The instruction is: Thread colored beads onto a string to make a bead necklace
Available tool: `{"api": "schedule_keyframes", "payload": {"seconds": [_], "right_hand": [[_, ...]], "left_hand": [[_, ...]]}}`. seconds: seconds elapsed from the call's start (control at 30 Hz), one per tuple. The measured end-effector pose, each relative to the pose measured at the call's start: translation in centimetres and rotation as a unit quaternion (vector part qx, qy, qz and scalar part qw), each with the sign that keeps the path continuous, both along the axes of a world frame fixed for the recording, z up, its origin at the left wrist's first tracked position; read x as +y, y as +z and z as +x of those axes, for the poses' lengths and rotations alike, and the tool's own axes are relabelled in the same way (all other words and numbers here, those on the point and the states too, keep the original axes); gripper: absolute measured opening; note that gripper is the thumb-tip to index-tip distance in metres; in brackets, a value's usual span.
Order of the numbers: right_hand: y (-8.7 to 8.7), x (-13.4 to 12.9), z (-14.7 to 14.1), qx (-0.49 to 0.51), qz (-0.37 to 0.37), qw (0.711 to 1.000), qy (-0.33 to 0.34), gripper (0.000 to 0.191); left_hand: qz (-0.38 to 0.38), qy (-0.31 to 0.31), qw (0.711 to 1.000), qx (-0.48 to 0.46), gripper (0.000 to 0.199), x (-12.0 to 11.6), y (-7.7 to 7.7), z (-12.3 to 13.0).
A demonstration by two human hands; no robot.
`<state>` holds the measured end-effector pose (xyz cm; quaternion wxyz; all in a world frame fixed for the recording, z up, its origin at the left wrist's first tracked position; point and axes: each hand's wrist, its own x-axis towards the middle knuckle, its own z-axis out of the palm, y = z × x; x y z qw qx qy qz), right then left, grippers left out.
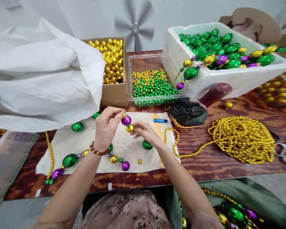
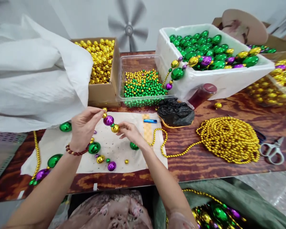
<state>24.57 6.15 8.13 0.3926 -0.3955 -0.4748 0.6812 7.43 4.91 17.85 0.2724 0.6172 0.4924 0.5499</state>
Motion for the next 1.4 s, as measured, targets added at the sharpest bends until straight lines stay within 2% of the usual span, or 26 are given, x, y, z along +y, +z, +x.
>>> {"api": "schedule_keyframes", "payload": {"seconds": [0.13, 0.23, 0.33, 0.47, 0.57, 0.67, 0.73, 0.87, 0.93, 1.03, 1.1, 1.2, 1.3, 1.4], "right_hand": [[-1.7, -0.5, -1.2, -0.116, 0.028, 0.991, 0.062, 0.016], [-2.6, -0.9, -0.7, -0.162, 0.051, 0.983, 0.067, 0.016], [-2.5, -0.9, -0.2, -0.207, 0.087, 0.973, 0.055, 0.015], [-1.1, -0.8, -0.7, -0.227, 0.14, 0.964, 0.017, 0.019], [-0.2, -0.5, -1.9, -0.233, 0.212, 0.949, 0.003, 0.022], [-0.2, -0.1, -3.3, -0.284, 0.277, 0.917, 0.035, 0.015], [-0.5, 0.0, -3.9, -0.317, 0.292, 0.901, 0.059, 0.011], [-0.5, -0.3, -4.1, -0.329, 0.291, 0.895, 0.077, 0.013], [-0.1, -0.4, -4.0, -0.323, 0.285, 0.9, 0.07, 0.014], [0.7, -0.2, -3.7, -0.27, 0.25, 0.928, 0.062, 0.016], [1.2, 0.0, -3.6, -0.22, 0.226, 0.947, 0.065, 0.016], [2.1, 0.3, -3.5, -0.164, 0.213, 0.961, 0.068, 0.015], [3.8, 0.4, -3.4, -0.114, 0.191, 0.974, 0.053, 0.015], [6.2, 0.4, -3.0, -0.066, 0.156, 0.985, 0.025, 0.017]], "left_hand": [[-0.033, 0.0, 0.999, 0.011, 0.01, -0.3, -2.1, -1.6], [-0.06, -0.002, 0.998, 0.003, 0.011, 0.0, -3.8, -2.0], [-0.087, -0.018, 0.996, 0.015, 0.013, 0.2, -4.8, -2.2], [-0.086, -0.035, 0.995, 0.022, 0.014, 0.3, -4.8, -2.3], [-0.08, -0.044, 0.996, 0.008, 0.013, 0.3, -4.4, -2.2], [-0.074, -0.049, 0.996, -0.007, 0.012, 0.2, -4.1, -2.0], [-0.075, -0.05, 0.996, -0.026, 0.012, 0.1, -4.0, -2.0], [-0.094, -0.05, 0.989, -0.105, 0.015, 0.0, -4.2, -2.5], [-0.11, -0.04, 0.982, -0.146, 0.021, 0.0, -4.8, -3.0], [-0.159, -0.045, 0.973, -0.163, 0.03, -0.2, -6.3, -3.6], [-0.192, -0.075, 0.968, -0.145, 0.034, -0.5, -7.4, -3.9], [-0.209, -0.152, 0.96, -0.105, 0.031, -1.2, -8.4, -3.7], [-0.217, -0.23, 0.944, -0.088, 0.024, -1.8, -8.6, -2.9], [-0.209, -0.259, 0.94, -0.078, 0.022, -2.0, -8.3, -1.8]]}}
